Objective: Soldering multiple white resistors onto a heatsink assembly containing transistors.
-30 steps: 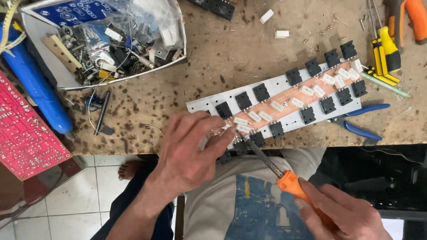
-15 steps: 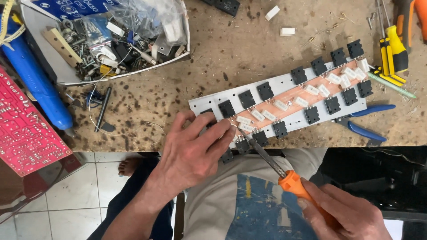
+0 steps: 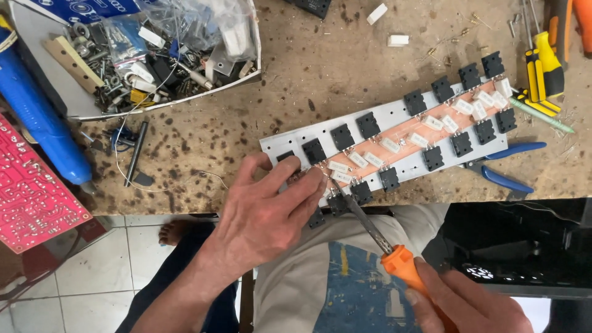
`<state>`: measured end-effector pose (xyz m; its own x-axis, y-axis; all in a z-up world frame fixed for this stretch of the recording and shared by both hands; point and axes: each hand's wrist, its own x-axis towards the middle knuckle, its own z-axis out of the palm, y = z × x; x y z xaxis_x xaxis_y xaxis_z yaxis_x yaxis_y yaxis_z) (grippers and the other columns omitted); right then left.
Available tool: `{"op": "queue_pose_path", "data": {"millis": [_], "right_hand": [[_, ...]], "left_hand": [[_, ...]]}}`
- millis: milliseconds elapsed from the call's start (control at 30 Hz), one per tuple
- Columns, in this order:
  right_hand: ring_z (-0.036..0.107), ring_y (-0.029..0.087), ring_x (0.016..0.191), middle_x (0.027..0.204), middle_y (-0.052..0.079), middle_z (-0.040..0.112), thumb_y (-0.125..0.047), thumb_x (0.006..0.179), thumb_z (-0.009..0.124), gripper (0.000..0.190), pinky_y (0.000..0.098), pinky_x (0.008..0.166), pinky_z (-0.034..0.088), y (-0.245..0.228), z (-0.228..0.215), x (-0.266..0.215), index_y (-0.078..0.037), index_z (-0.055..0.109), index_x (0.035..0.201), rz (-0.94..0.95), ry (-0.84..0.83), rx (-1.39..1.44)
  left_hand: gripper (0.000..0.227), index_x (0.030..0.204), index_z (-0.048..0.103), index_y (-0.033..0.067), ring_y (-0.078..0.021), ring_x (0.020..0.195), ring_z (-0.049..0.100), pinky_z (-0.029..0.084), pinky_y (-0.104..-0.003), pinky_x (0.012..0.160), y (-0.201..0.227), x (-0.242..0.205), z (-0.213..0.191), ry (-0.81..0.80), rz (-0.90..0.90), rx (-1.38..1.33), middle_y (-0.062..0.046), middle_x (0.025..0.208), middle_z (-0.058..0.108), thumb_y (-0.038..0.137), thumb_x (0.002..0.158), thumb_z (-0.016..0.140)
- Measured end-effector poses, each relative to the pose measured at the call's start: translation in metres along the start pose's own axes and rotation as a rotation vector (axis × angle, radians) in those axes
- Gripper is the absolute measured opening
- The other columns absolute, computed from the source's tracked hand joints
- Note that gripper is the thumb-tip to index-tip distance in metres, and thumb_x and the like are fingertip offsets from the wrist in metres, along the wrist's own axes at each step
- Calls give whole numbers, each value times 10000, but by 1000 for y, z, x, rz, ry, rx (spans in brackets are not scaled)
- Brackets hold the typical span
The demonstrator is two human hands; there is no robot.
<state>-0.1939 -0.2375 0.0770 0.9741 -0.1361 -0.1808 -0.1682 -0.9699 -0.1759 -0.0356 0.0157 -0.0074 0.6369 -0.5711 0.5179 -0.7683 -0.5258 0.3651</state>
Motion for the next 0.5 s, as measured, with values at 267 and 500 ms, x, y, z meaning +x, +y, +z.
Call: {"op": "queue_pose_path", "data": {"millis": [267, 500], "right_hand": [[729, 207, 1067, 1294, 70, 726, -372, 748, 734, 495, 318, 959, 574, 8, 12, -23, -409, 769, 1241, 127, -71, -94], [741, 100, 752, 968, -118, 706, -362, 830, 720, 474, 260, 729, 586, 21, 9, -14, -258, 709, 1292, -103, -238, -126]], "left_hand": [[116, 1052, 751, 53, -228, 1042, 591, 456, -392, 818, 0, 3, -4, 12, 37, 47, -19, 1163, 673, 54, 953, 811], [133, 1074, 673, 67, -205, 1012, 615, 414, -385, 840, 1, -2, 2, 16, -37, -44, 9, 1111, 689, 80, 983, 770]]}}
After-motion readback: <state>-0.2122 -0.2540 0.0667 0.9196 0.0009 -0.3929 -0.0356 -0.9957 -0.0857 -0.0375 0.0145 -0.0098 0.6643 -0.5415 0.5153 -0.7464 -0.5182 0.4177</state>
